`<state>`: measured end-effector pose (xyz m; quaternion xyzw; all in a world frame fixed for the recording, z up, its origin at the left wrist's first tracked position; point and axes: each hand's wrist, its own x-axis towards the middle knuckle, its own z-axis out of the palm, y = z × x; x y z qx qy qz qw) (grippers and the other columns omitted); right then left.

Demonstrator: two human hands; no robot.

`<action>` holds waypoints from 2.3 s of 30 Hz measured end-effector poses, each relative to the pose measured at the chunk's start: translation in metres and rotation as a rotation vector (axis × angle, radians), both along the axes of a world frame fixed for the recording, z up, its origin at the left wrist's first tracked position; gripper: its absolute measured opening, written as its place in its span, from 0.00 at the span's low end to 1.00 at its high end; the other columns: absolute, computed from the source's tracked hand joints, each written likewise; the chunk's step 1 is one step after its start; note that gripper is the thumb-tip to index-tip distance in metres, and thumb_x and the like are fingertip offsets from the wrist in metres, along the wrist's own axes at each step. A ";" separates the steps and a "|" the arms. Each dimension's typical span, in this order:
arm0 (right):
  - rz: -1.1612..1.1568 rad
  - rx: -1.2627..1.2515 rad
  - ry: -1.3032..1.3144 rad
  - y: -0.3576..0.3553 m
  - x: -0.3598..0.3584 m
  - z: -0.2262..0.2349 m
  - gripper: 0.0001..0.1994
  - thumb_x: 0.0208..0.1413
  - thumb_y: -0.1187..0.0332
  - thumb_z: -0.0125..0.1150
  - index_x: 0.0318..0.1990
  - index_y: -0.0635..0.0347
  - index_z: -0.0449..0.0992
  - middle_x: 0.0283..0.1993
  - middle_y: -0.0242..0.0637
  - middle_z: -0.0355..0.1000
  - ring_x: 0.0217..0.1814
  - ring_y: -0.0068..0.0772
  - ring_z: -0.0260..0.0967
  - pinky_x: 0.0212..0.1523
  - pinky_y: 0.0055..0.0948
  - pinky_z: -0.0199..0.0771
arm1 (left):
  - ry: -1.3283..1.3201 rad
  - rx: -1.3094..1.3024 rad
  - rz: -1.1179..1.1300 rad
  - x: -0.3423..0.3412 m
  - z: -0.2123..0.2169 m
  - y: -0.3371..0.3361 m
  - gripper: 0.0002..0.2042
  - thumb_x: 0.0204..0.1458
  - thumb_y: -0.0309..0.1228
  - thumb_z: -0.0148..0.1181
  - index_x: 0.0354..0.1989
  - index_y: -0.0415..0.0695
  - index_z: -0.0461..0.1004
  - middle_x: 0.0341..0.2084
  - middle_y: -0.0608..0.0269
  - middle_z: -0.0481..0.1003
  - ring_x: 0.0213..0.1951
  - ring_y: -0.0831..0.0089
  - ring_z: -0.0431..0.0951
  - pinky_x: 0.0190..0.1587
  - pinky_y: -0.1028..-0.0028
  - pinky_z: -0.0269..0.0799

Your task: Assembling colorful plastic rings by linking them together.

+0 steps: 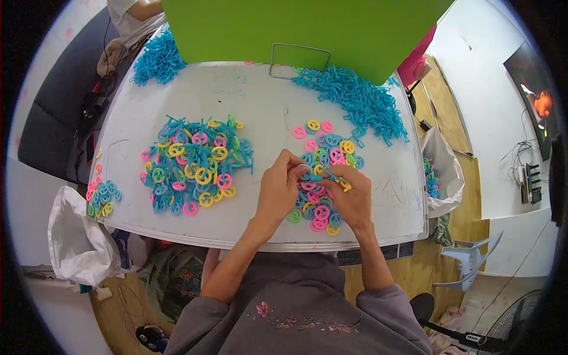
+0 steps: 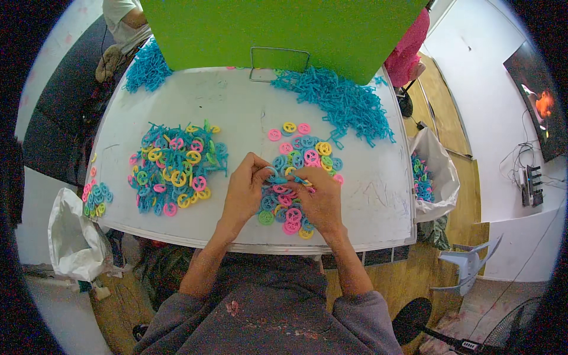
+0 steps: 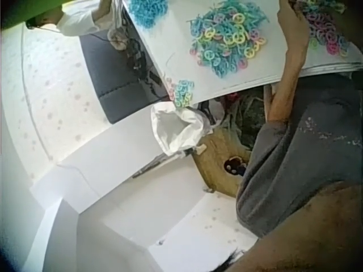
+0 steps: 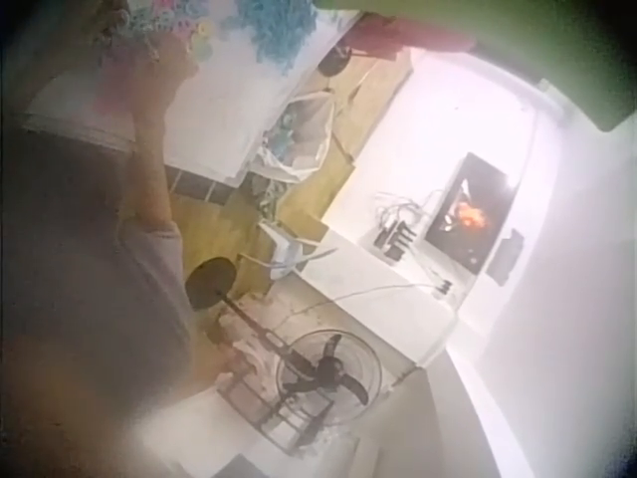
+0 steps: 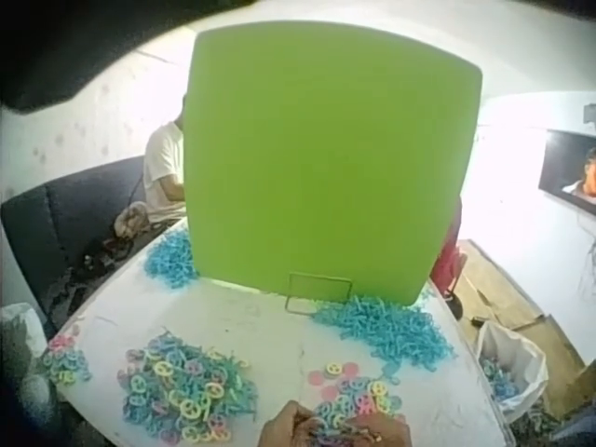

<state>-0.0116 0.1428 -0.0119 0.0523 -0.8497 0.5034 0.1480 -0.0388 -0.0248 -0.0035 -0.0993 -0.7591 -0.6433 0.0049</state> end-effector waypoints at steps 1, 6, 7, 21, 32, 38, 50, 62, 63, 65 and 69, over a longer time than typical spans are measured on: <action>0.000 0.001 0.000 -0.001 0.000 0.001 0.09 0.47 0.83 0.63 0.37 0.69 0.76 0.35 0.39 0.76 0.34 0.23 0.73 0.33 0.21 0.74 | 0.000 0.001 0.000 0.000 -0.002 0.001 0.02 0.55 0.18 0.48 0.35 0.35 0.66 0.26 0.56 0.75 0.30 0.73 0.76 0.35 0.73 0.72; -0.002 -0.103 -0.209 -0.007 0.000 0.015 0.08 0.48 0.75 0.64 0.37 0.64 0.78 0.32 0.37 0.78 0.34 0.24 0.74 0.36 0.27 0.73 | 0.088 -0.016 0.060 0.006 -0.001 0.005 0.03 0.55 0.16 0.47 0.34 0.35 0.66 0.27 0.55 0.74 0.31 0.73 0.75 0.35 0.75 0.70; -0.004 -0.103 -0.210 -0.007 0.000 0.016 0.08 0.48 0.75 0.64 0.37 0.64 0.78 0.32 0.37 0.78 0.34 0.24 0.74 0.36 0.27 0.73 | 0.087 -0.015 0.058 0.005 -0.002 0.005 0.03 0.55 0.16 0.47 0.34 0.35 0.66 0.27 0.55 0.74 0.31 0.73 0.75 0.35 0.75 0.70; 0.018 -0.613 -0.465 -0.008 -0.003 0.012 0.10 0.56 0.67 0.62 0.39 0.65 0.78 0.32 0.32 0.77 0.30 0.15 0.70 0.30 0.17 0.69 | 0.178 0.175 0.157 0.017 -0.005 0.014 0.06 0.52 0.12 0.47 0.33 0.33 0.69 0.24 0.57 0.72 0.31 0.74 0.76 0.34 0.77 0.70; -0.267 -0.250 -0.017 -0.030 0.008 0.002 0.06 0.50 0.73 0.66 0.33 0.66 0.77 0.27 0.35 0.76 0.28 0.20 0.71 0.28 0.21 0.67 | -0.063 0.283 0.073 0.015 -0.006 0.013 0.04 0.59 0.17 0.45 0.33 0.34 0.66 0.28 0.59 0.73 0.33 0.77 0.76 0.37 0.76 0.74; -0.279 -0.148 0.072 -0.031 0.012 0.005 0.06 0.48 0.74 0.67 0.33 0.65 0.77 0.27 0.40 0.76 0.29 0.24 0.72 0.30 0.24 0.69 | -0.094 0.286 0.085 0.014 -0.007 0.014 0.04 0.59 0.18 0.46 0.35 0.34 0.69 0.29 0.60 0.74 0.32 0.77 0.76 0.38 0.76 0.75; -0.022 -0.197 -0.211 -0.019 0.007 0.024 0.04 0.51 0.78 0.64 0.34 0.69 0.76 0.29 0.34 0.76 0.32 0.18 0.71 0.32 0.18 0.71 | 0.140 0.158 0.088 0.015 -0.011 0.000 0.09 0.53 0.13 0.47 0.38 0.35 0.73 0.32 0.59 0.74 0.34 0.74 0.76 0.40 0.76 0.73; -0.011 -0.162 -0.079 -0.024 0.008 0.027 0.06 0.48 0.77 0.65 0.34 0.65 0.77 0.29 0.36 0.76 0.32 0.22 0.71 0.35 0.23 0.70 | 0.175 0.244 -0.002 0.020 -0.005 -0.011 0.12 0.48 0.11 0.51 0.39 0.35 0.74 0.35 0.58 0.73 0.39 0.71 0.77 0.41 0.74 0.78; 0.011 -0.189 -0.071 -0.024 0.009 0.028 0.06 0.48 0.77 0.65 0.34 0.65 0.77 0.29 0.36 0.76 0.32 0.22 0.71 0.34 0.23 0.70 | 0.232 0.130 0.015 0.021 -0.005 -0.013 0.12 0.47 0.10 0.51 0.38 0.35 0.74 0.33 0.58 0.73 0.38 0.71 0.77 0.41 0.74 0.78; 0.022 -0.181 -0.061 -0.026 0.009 0.022 0.06 0.49 0.78 0.64 0.35 0.65 0.77 0.29 0.36 0.75 0.32 0.22 0.70 0.34 0.23 0.70 | 0.229 0.184 0.040 0.023 -0.004 -0.013 0.12 0.46 0.10 0.52 0.38 0.36 0.75 0.32 0.58 0.73 0.37 0.71 0.77 0.39 0.74 0.78; -0.028 -0.176 -0.145 -0.038 0.014 0.015 0.07 0.54 0.81 0.58 0.41 0.67 0.73 0.41 0.36 0.73 0.40 0.20 0.70 0.40 0.20 0.72 | 0.251 0.062 0.127 0.027 -0.006 -0.018 0.12 0.45 0.12 0.56 0.37 0.38 0.76 0.32 0.57 0.74 0.36 0.69 0.77 0.35 0.73 0.75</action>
